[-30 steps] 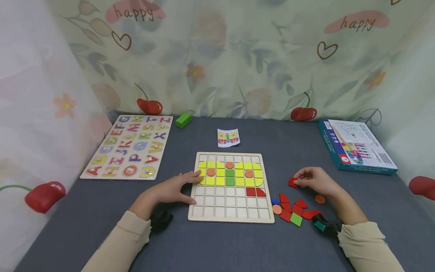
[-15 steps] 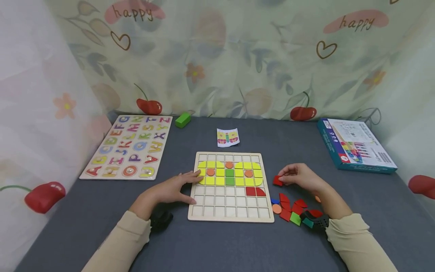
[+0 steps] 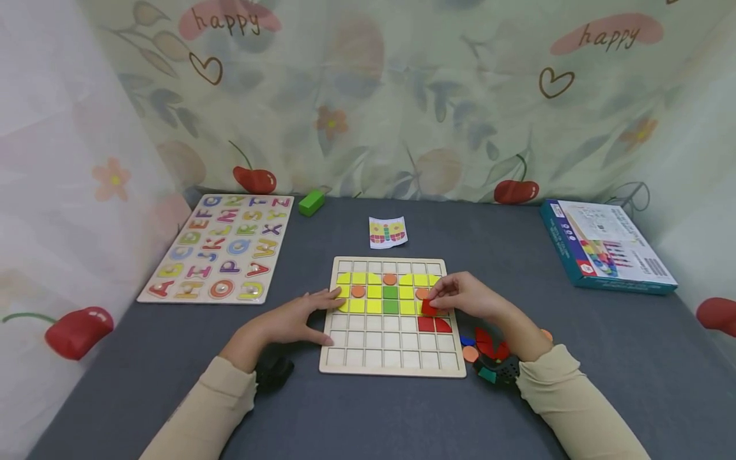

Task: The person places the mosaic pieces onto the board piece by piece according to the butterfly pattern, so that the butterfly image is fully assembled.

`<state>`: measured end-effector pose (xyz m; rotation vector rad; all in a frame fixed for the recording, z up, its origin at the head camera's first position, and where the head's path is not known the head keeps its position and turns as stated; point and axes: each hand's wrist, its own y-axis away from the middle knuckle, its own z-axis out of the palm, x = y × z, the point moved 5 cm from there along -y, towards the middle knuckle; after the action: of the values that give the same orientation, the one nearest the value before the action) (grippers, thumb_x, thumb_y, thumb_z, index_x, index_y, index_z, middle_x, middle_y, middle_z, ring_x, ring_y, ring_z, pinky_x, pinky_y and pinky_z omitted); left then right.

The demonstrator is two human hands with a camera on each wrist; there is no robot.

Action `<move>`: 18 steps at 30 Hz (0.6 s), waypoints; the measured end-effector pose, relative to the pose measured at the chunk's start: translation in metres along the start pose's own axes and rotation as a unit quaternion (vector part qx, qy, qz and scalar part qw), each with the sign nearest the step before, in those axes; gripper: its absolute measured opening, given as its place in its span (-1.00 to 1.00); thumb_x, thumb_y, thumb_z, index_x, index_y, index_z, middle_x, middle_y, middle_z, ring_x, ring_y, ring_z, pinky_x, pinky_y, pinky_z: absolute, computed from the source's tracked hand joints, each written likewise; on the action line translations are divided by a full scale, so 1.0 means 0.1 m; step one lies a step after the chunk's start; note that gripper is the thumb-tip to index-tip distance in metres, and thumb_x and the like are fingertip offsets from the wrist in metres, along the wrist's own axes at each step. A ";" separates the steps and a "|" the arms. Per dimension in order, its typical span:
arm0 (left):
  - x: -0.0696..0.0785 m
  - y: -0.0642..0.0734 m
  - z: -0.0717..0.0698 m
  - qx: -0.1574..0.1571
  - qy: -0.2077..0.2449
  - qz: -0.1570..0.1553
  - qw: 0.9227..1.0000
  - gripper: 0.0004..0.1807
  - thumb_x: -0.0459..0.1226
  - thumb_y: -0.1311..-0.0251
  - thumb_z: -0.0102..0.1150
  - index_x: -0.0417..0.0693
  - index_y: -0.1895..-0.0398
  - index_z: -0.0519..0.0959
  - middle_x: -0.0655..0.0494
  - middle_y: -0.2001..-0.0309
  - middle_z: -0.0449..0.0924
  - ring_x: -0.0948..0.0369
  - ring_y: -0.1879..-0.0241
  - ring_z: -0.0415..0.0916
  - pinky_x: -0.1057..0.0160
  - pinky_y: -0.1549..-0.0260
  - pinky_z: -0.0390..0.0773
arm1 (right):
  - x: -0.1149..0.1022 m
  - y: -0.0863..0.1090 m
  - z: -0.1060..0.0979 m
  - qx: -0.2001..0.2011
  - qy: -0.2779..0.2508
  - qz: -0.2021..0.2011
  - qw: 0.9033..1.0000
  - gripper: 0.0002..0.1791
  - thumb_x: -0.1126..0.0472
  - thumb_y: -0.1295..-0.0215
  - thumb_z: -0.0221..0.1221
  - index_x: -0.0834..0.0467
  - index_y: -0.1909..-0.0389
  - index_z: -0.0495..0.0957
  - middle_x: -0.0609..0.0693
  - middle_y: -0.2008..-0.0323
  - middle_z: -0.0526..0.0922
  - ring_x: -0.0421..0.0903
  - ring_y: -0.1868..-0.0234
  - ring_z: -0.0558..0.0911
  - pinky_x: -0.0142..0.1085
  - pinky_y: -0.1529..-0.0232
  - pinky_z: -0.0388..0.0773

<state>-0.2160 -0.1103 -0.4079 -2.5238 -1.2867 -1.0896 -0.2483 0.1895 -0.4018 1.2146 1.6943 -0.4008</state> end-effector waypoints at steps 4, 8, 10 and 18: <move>0.00 0.00 0.00 0.000 0.001 -0.003 1.000 -0.12 -0.04 0.03 0.36 0.01 -0.39 0.21 0.06 -0.47 -0.02 0.03 -0.48 -0.19 -0.13 -0.41 -0.21 | -0.07 -0.08 0.13 -0.017 -0.007 -0.011 1.000 -0.75 0.26 -0.21 0.21 0.37 0.20 0.57 0.10 0.28 0.67 -0.19 0.39 0.57 -0.41 0.27 0.61; 0.00 0.01 0.00 -0.001 0.002 -0.003 1.000 -0.11 -0.04 0.03 0.37 0.01 -0.39 0.20 0.06 -0.47 -0.02 0.03 -0.48 -0.19 -0.13 -0.41 -0.21 | -0.13 -0.11 0.25 -0.036 -0.004 -0.025 0.999 -0.80 0.28 -0.20 0.21 0.35 0.24 0.58 0.07 0.35 0.66 -0.17 0.42 0.58 -0.37 0.28 0.62; 0.01 0.01 0.00 -0.002 0.003 -0.003 1.000 -0.12 -0.05 0.03 0.37 0.01 -0.39 0.20 0.06 -0.47 -0.03 0.03 -0.48 -0.19 -0.13 -0.41 -0.21 | -0.16 -0.12 0.30 -0.039 0.015 -0.037 0.998 -0.84 0.28 -0.19 0.22 0.31 0.26 0.60 0.05 0.39 0.66 -0.15 0.44 0.57 -0.35 0.29 0.61; 0.02 0.01 -0.01 -0.001 0.002 -0.005 1.000 -0.12 -0.05 0.03 0.37 0.00 -0.39 0.21 0.05 -0.47 -0.02 0.02 -0.48 -0.19 -0.14 -0.41 -0.22 | -0.23 -0.08 0.39 -0.035 0.086 -0.072 0.993 -0.90 0.28 -0.11 0.29 0.22 0.37 0.65 -0.01 0.45 0.63 -0.16 0.47 0.51 -0.38 0.40 0.54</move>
<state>-0.2149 -0.1100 -0.4062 -2.5180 -1.3001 -1.0963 -0.2348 0.1456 -0.4026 1.1046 1.9360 -0.3283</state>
